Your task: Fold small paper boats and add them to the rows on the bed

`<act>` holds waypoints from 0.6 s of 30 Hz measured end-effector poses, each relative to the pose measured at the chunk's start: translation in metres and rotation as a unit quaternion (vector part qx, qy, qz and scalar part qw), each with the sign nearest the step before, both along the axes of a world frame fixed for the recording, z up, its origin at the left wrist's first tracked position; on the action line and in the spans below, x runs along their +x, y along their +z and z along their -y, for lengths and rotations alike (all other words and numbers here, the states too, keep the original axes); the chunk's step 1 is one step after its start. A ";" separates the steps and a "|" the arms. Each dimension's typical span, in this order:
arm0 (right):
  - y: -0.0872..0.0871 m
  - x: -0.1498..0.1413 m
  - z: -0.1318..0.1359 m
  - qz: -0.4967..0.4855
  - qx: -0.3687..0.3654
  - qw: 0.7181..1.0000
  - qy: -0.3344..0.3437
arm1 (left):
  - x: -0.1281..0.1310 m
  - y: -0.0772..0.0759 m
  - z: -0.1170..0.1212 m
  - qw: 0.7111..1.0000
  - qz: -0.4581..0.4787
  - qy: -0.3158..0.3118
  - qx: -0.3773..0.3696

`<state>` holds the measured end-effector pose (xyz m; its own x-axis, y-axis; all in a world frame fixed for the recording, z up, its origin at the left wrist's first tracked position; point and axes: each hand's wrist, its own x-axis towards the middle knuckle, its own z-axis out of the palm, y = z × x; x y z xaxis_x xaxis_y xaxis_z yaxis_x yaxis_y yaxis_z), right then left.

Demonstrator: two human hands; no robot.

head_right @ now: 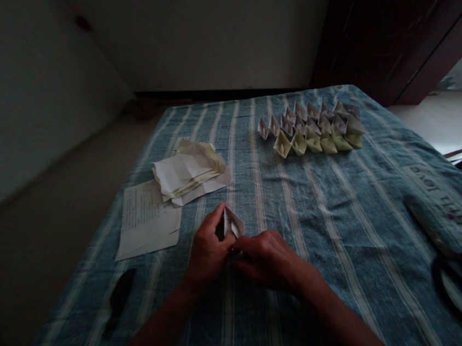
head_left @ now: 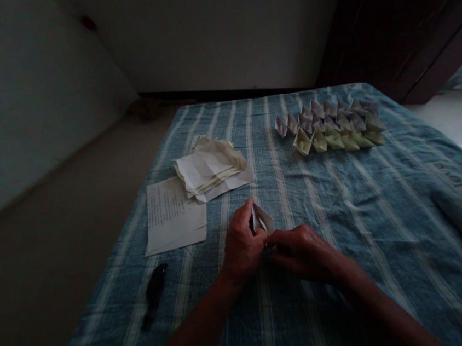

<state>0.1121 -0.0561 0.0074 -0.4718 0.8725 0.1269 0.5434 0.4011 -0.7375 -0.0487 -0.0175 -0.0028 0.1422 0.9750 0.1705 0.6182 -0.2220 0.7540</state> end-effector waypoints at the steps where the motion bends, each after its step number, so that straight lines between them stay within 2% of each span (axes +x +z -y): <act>1: 0.000 0.000 0.000 -0.002 -0.002 1.000 0.001 | 0.000 0.000 0.000 1.000 0.005 -0.001 -0.004; 10: 0.001 0.006 -0.001 -0.005 -0.006 1.000 -0.007 | -0.006 0.005 -0.004 0.989 0.117 0.009 -0.092; 18: 0.004 0.011 -0.004 -0.051 -0.065 0.997 -0.011 | -0.009 0.001 -0.006 0.975 0.176 0.029 -0.131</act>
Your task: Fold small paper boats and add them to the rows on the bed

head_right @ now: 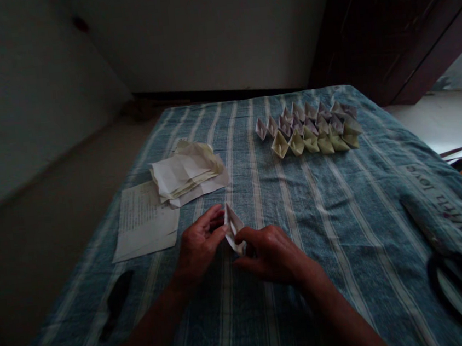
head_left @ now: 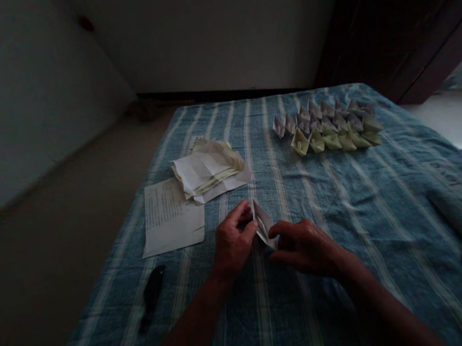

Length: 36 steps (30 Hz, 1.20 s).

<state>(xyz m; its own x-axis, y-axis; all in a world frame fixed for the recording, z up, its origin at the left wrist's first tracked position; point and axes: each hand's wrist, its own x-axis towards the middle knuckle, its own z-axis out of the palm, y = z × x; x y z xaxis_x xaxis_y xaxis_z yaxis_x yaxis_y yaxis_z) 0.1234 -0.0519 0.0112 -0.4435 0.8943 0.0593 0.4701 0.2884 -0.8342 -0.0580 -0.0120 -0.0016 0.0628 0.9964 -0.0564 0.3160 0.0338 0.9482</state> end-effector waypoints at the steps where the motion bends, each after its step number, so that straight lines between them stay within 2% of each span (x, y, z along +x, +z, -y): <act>1: 0.000 0.001 -0.001 -0.002 -0.008 1.000 -0.001 | -0.001 0.000 0.000 1.000 0.009 0.000 -0.003; 8: 0.007 0.006 -0.001 0.016 -0.019 1.000 -0.019 | -0.004 -0.001 0.000 0.999 0.029 0.014 -0.010; 14: 0.007 0.002 0.002 0.025 -0.011 0.999 0.017 | -0.004 -0.001 -0.001 0.999 0.029 0.019 -0.011; 19: 0.007 -0.008 0.005 0.091 0.014 0.996 0.019 | -0.007 -0.002 -0.003 1.000 0.020 0.016 0.004; 27: -0.004 -0.024 0.005 0.190 0.120 0.974 -0.016 | -0.013 -0.006 -0.008 1.000 0.017 0.026 -0.004; 30: -0.011 -0.031 0.006 0.209 0.167 0.962 -0.051 | -0.014 -0.006 -0.009 0.999 0.019 0.033 -0.006; 36: -0.024 -0.042 0.003 0.198 0.263 0.928 -0.175 | -0.014 -0.004 -0.009 0.999 0.006 0.052 0.006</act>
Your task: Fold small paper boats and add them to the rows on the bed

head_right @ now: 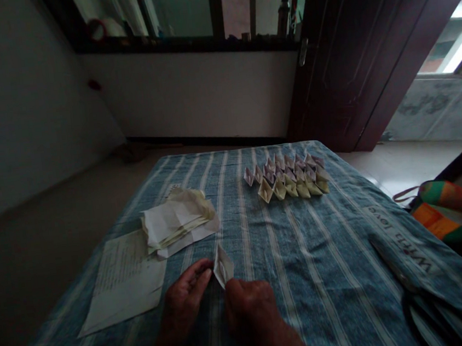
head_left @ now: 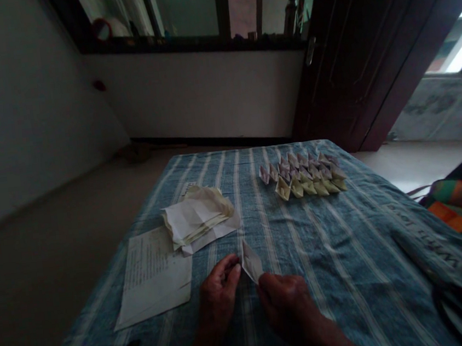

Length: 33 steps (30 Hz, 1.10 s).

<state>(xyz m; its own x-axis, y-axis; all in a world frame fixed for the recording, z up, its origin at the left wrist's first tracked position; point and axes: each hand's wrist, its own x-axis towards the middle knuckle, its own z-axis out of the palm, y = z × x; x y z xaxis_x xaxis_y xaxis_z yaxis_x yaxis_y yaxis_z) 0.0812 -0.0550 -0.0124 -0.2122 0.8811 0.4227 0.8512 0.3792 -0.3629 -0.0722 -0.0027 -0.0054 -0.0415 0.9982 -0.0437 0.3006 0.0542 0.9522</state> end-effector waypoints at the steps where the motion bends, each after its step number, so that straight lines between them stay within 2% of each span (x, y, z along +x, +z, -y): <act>1: -0.001 0.000 -0.001 -0.006 0.019 1.000 -0.012 | 0.000 0.000 0.000 1.000 -0.003 0.000 0.003; 5: 0.001 0.004 -0.009 -0.006 0.077 0.996 -0.042 | -0.001 0.001 0.000 1.000 -0.012 0.002 0.009; 9: 0.011 0.015 -0.029 0.041 0.090 0.991 -0.088 | -0.003 -0.001 0.000 1.000 -0.013 -0.009 -0.007; 14: 0.018 0.034 -0.075 0.103 0.029 0.976 -0.189 | -0.004 -0.005 0.000 1.000 -0.009 -0.017 0.002; 20: 0.019 0.047 -0.120 0.119 -0.057 0.964 -0.230 | -0.005 -0.012 0.000 1.000 0.011 -0.007 0.015; 27: 0.012 0.048 -0.144 0.111 -0.092 0.956 -0.255 | -0.009 -0.019 -0.003 1.000 0.001 0.001 -0.008; 33: 0.009 0.047 -0.145 0.107 -0.090 0.957 -0.256 | -0.010 -0.021 -0.002 1.000 -0.009 0.002 -0.006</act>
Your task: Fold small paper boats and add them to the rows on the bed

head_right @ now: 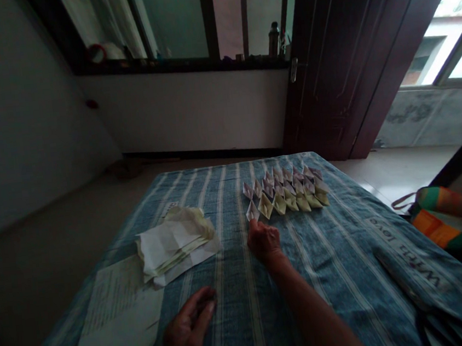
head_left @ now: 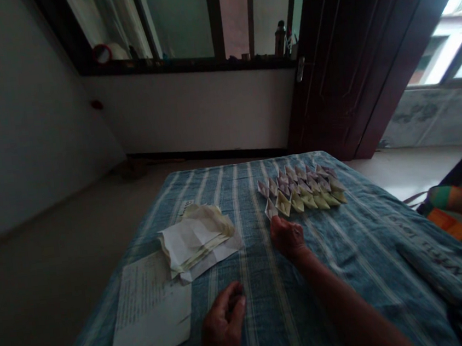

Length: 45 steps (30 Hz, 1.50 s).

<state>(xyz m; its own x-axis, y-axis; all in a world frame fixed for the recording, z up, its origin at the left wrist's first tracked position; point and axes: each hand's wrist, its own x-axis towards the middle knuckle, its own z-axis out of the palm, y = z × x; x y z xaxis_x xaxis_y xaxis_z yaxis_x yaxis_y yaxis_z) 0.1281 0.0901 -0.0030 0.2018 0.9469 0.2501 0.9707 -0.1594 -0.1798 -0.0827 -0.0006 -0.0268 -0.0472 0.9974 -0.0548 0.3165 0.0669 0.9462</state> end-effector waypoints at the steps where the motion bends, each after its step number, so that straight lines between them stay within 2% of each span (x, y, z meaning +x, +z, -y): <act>1: 0.000 0.000 0.002 0.001 0.000 1.000 0.003 | 0.000 0.000 0.000 1.000 0.001 0.001 0.003; 7: -0.001 -0.001 0.009 0.010 -0.005 1.000 0.017 | 0.002 -0.001 0.000 1.000 0.002 -0.002 0.003; 17: -0.001 0.002 -0.008 0.009 0.003 1.000 0.029 | -0.002 0.000 0.000 0.999 -0.025 -0.015 0.020; 29: 0.000 0.005 -0.014 -0.003 0.007 1.000 0.018 | -0.009 -0.016 -0.004 0.999 -0.015 -0.031 0.022; 45: -0.006 0.004 -0.013 -0.014 0.011 1.000 0.014 | -0.012 -0.012 -0.004 0.999 -0.019 -0.037 0.012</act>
<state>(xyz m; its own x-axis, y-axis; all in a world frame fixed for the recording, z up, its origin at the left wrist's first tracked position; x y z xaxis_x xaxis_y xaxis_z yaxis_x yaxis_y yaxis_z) 0.1325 0.1034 -0.0086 0.1819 0.9468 0.2653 0.9693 -0.1273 -0.2103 -0.0944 0.0030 -0.0393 0.0242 0.9993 -0.0297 0.3560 0.0191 0.9343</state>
